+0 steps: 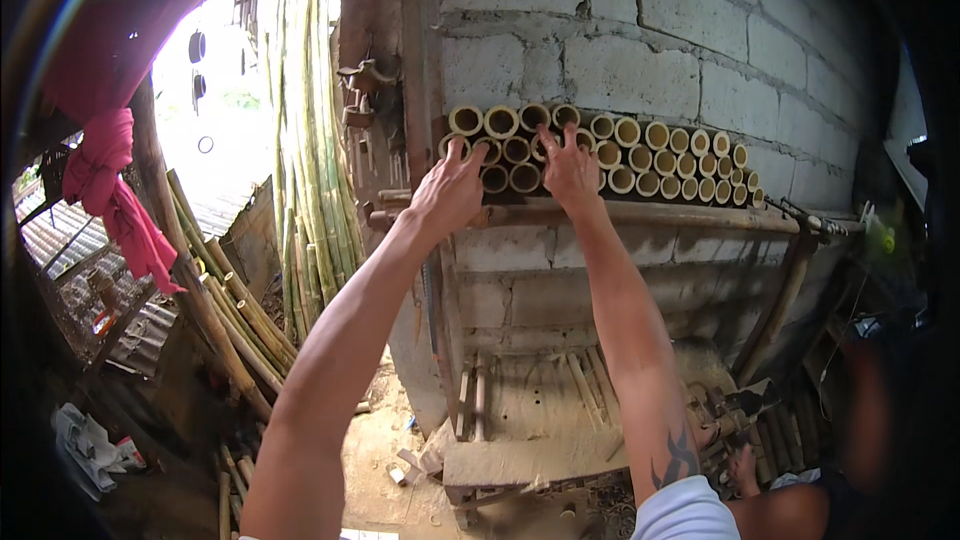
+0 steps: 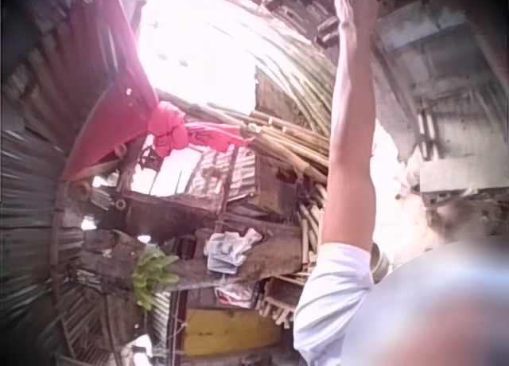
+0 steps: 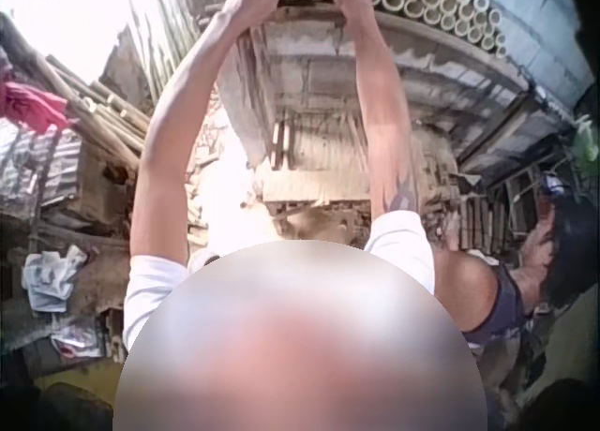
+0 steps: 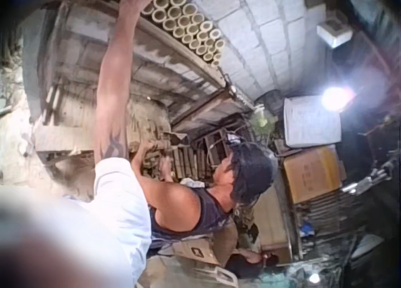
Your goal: The person moves a green bucket, then repeatedly picks up short bamboo segments from a wall-mounted rack, dips them into a white bucket of liquid, and returns them to the rack. The process is repeated multiple times with different pieces.
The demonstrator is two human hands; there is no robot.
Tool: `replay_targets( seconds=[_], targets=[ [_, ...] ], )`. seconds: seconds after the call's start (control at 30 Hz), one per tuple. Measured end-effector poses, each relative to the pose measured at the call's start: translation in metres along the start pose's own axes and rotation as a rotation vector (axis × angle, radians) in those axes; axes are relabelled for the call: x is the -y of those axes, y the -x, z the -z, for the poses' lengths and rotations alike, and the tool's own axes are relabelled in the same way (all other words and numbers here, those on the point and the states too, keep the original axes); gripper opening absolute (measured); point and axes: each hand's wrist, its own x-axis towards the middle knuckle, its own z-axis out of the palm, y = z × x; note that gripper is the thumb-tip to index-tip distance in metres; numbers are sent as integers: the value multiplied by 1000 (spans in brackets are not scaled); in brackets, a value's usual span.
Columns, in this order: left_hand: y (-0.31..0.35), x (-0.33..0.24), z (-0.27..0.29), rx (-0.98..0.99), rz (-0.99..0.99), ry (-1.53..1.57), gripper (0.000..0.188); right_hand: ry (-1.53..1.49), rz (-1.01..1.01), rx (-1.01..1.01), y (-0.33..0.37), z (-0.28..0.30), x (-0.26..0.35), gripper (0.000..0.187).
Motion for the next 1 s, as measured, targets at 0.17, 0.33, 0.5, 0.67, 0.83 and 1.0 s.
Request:
replay_targets(
  seconds=[0.17, 0.33, 0.5, 0.67, 0.83, 1.0],
  targets=[
    [-62, 14, -57, 28, 175, -29, 62, -103, 50, 4, -12, -8, -11, 64],
    [-83, 30, -79, -133, 116, 42, 55, -214, 5, 44, -27, -15, -5, 56],
    [-91, 33, -78, -196, 153, 48, 44, -233, -54, -27, -31, -24, -1, 47],
    [-96, 27, -63, -237, 86, 48, 44, -245, -47, -148, -29, -18, -2, 50],
    [-100, 19, -35, -360, -30, -37, 37, -341, -126, -279, -39, 8, 8, 49],
    [-105, -3, 7, -412, -38, -97, 41, -417, -217, -365, -47, 34, 19, 37]
  ],
)
